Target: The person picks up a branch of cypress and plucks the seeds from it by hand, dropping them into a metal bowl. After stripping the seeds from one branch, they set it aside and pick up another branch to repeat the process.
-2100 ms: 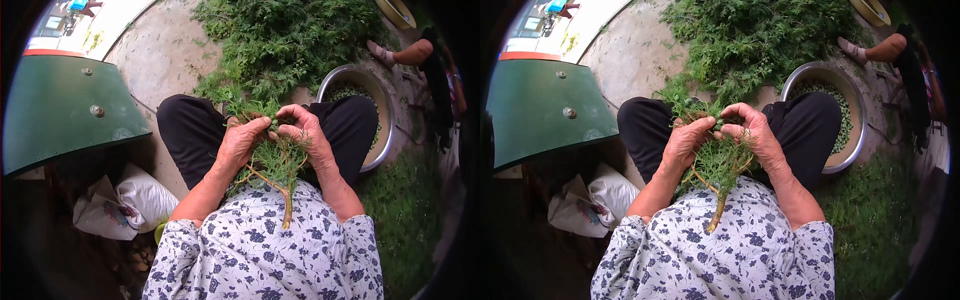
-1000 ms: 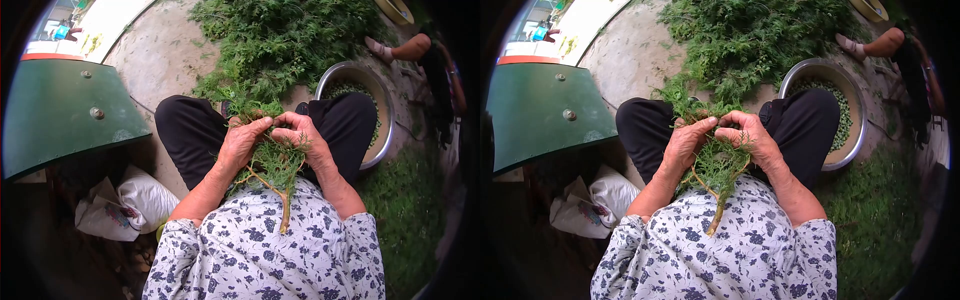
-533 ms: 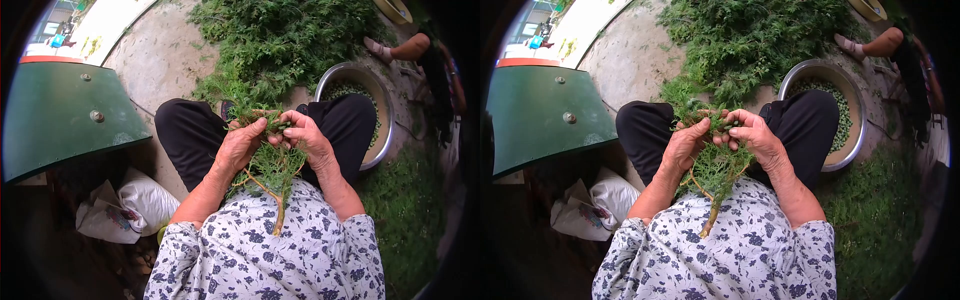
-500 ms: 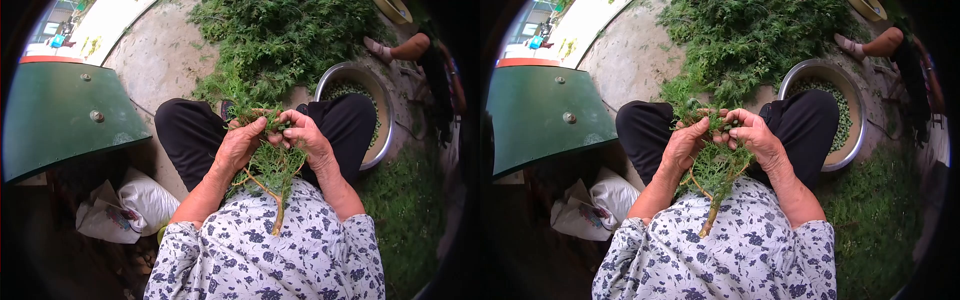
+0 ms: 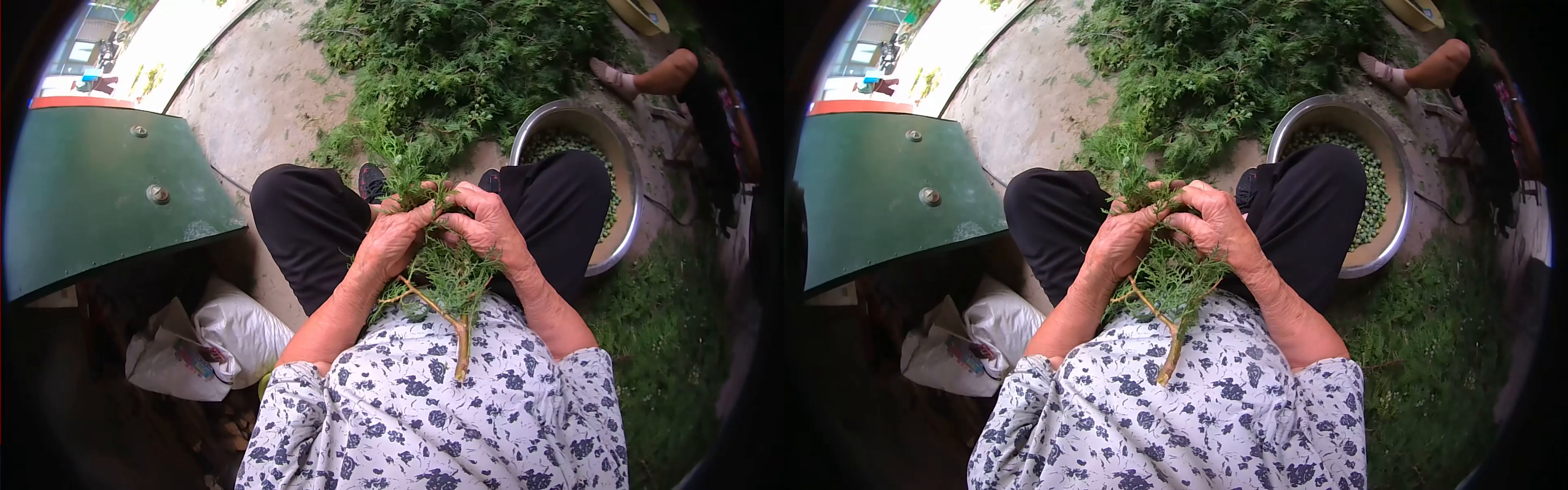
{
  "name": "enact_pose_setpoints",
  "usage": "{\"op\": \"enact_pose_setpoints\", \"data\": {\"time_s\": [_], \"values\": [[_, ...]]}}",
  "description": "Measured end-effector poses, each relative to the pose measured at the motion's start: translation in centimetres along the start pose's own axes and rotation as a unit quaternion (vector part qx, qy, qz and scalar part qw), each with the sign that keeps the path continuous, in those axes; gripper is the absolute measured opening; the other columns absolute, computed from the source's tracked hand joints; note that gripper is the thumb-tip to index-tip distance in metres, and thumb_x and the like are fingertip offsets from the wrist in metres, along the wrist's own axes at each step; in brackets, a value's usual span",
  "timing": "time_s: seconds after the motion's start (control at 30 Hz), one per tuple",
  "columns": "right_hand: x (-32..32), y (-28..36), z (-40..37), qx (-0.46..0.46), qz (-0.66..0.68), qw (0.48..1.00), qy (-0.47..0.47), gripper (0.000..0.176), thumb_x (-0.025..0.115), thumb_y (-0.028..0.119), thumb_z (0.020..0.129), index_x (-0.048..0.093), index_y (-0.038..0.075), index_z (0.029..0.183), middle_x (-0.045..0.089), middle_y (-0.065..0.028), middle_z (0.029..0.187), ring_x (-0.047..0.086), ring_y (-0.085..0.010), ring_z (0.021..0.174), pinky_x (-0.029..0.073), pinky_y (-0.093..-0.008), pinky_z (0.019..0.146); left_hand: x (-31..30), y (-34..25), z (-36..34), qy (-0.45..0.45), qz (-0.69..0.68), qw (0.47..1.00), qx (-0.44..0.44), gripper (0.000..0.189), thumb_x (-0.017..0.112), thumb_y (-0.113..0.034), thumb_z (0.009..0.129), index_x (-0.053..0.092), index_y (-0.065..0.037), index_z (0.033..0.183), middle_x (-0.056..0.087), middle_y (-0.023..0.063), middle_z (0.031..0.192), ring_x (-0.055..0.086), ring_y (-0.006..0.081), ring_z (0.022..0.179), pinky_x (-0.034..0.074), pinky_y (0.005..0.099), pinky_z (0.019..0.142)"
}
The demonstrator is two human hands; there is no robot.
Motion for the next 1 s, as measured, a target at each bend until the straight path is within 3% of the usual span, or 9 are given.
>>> {"op": "enact_pose_setpoints", "data": {"time_s": [0.1,0.23,0.33,0.4,0.6,0.73,0.8,0.97,1.0], "values": [[1.4,-0.4,-0.3,0.100,0.186,0.976,0.050,0.013,0.057,0.002,0.081,0.062,-0.004,0.092,0.055,-0.0028,0.096,0.052,-0.0057,0.061,0.042,-0.0212,0.053,-0.4,0.1,-0.1,-0.020,0.004,1.000,-0.001,0.034,0.063,-0.012,0.083,0.055,0.001,0.114,0.061,0.0097,0.105,0.059,0.0154,0.089,0.052,0.0257,0.067],[1.6,-1.4,-0.3,0.114,0.189,0.972,0.078,0.013,0.057,0.002,0.082,0.059,-0.006,0.092,0.056,-0.0020,0.090,0.050,-0.0061,0.058,0.042,-0.0216,0.052,-0.4,0.6,-0.1,-0.036,-0.010,0.999,-0.013,0.032,0.062,-0.011,0.084,0.056,0.001,0.113,0.061,0.0090,0.103,0.060,0.0158,0.087,0.052,0.0268,0.067],[0.2,-1.4,-0.3,0.045,0.126,0.991,-0.018,0.014,0.057,0.004,0.083,0.058,-0.006,0.093,0.057,-0.0019,0.080,0.050,-0.0059,0.056,0.041,-0.0211,0.051,-0.9,0.1,0.1,-0.062,0.002,0.998,-0.010,0.029,0.060,-0.010,0.085,0.056,0.000,0.112,0.062,0.0091,0.100,0.061,0.0171,0.085,0.052,0.0279,0.067],[0.4,-3.3,-0.4,0.107,0.166,0.980,-0.020,0.010,0.060,0.007,0.081,0.061,-0.001,0.087,0.059,0.0004,0.068,0.051,-0.0035,0.053,0.037,-0.0193,0.040,-1.0,0.2,0.0,-0.067,0.008,0.998,-0.002,0.027,0.059,-0.010,0.086,0.056,0.000,0.111,0.062,0.0094,0.099,0.061,0.0173,0.084,0.052,0.0282,0.067],[1.3,-1.9,-0.8,0.169,0.292,0.941,0.019,0.011,0.058,0.012,0.086,0.059,0.001,0.085,0.059,0.0013,0.063,0.046,-0.0018,0.050,0.035,-0.0181,0.040,-0.7,-0.5,-0.1,-0.074,0.015,0.997,0.015,0.024,0.058,-0.009,0.087,0.056,0.001,0.108,0.063,0.0105,0.095,0.061,0.0175,0.080,0.052,0.0283,0.063],[1.2,-1.5,-0.9,0.145,0.288,0.946,0.040,0.014,0.059,0.015,0.087,0.058,0.001,0.086,0.056,0.0014,0.063,0.046,-0.0024,0.050,0.035,-0.0172,0.040,-0.8,-0.5,-0.1,-0.060,0.036,0.998,-0.008,0.022,0.057,-0.008,0.087,0.055,0.003,0.106,0.063,0.0107,0.092,0.057,0.0127,0.059,0.049,0.0251,0.050],[1.4,-2.6,-1.3,0.166,0.446,0.876,0.074,0.017,0.060,0.018,0.087,0.057,0.002,0.088,0.054,0.0011,0.063,0.047,-0.0038,0.051,0.036,-0.0160,0.041,-1.1,-0.5,-0.3,-0.042,0.018,0.999,-0.028,0.018,0.056,-0.008,0.088,0.055,0.003,0.102,0.063,0.0102,0.089,0.052,0.0100,0.048,0.045,0.0223,0.043],[-0.8,-2.1,-0.9,0.151,0.325,0.933,0.036,0.018,0.063,0.018,0.084,0.056,0.002,0.090,0.054,0.0006,0.064,0.049,-0.0041,0.051,0.035,-0.0155,0.040,-0.6,-2.0,-1.0,-0.107,0.051,0.993,0.003,0.019,0.061,-0.014,0.085,0.061,0.003,0.094,0.064,0.0068,0.079,0.048,0.0075,0.046,0.040,0.0195,0.040],[-0.8,-1.7,-0.8,0.156,0.306,0.939,0.036,0.017,0.063,0.015,0.084,0.055,0.002,0.091,0.055,0.0000,0.064,0.050,-0.0038,0.051,0.034,-0.0152,0.040,-0.6,-1.9,-0.9,-0.107,0.071,0.992,0.002,0.020,0.063,-0.012,0.083,0.061,0.002,0.097,0.064,0.0077,0.082,0.053,0.0089,0.050,0.046,0.0214,0.045]]}}
Point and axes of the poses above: each hand's wrist, its own z-axis towards the middle knuckle, its own x-axis out of the palm, y = z × x, the point moved 9 cm from there along z, towards the middle knuckle
